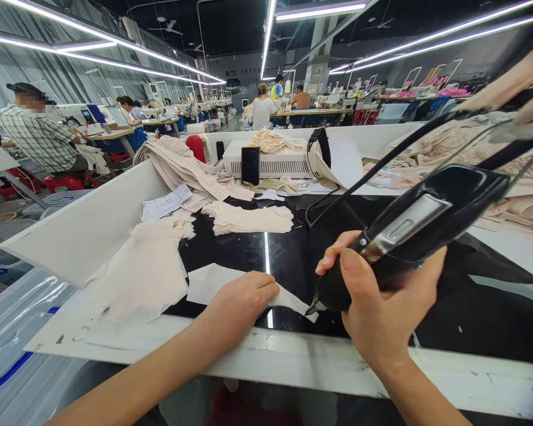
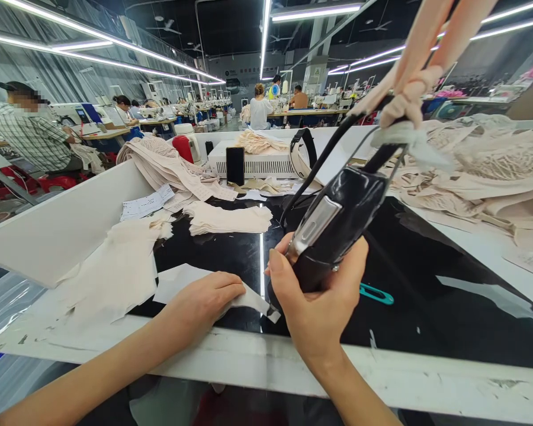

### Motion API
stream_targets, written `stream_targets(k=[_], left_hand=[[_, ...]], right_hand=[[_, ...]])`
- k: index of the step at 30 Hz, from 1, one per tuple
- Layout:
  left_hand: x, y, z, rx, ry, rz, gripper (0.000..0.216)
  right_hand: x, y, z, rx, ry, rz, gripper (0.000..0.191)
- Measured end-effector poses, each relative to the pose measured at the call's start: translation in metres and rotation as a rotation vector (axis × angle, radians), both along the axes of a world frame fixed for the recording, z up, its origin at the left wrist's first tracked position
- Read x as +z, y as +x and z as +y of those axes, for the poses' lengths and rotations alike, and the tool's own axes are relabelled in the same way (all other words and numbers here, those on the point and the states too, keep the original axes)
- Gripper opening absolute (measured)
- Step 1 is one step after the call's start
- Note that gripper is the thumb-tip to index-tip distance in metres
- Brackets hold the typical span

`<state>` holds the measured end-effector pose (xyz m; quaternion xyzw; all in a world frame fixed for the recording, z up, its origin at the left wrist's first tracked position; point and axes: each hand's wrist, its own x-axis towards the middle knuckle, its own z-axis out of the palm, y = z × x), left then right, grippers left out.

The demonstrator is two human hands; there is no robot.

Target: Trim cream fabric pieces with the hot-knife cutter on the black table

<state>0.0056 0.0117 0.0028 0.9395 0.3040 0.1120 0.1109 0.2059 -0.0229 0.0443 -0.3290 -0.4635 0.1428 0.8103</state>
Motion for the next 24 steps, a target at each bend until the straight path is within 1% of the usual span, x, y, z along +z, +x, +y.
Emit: stream_targets(k=[5,10,11,13,16,20,24], left_hand=[[0.009,0.005,-0.003,0.016,-0.005,0.086,0.028],[0.019,0.004,-0.008,-0.037,0.084,0.141,0.008],[0.019,0.004,-0.010,-0.054,0.108,0.145,0.012],[0.018,0.002,-0.013,-0.086,0.156,0.144,0.029],[0.011,-0.001,-0.019,-0.113,0.227,0.134,0.050],[0.002,-0.001,-0.023,-0.125,0.298,0.107,0.063],[0.000,-0.001,-0.025,-0.123,0.320,0.083,0.067]], right_hand=[[-0.002,0.000,-0.001,0.005,-0.007,-0.013,0.046],[-0.004,-0.001,-0.002,0.008,-0.014,-0.010,0.045],[-0.003,-0.001,-0.003,0.004,-0.016,-0.007,0.045],[-0.003,-0.002,-0.003,-0.004,-0.026,0.000,0.046],[-0.002,-0.004,-0.005,-0.005,-0.046,0.020,0.047],[-0.002,-0.007,-0.007,0.021,-0.042,0.030,0.047],[0.000,-0.005,-0.003,0.046,-0.040,-0.005,0.043]])
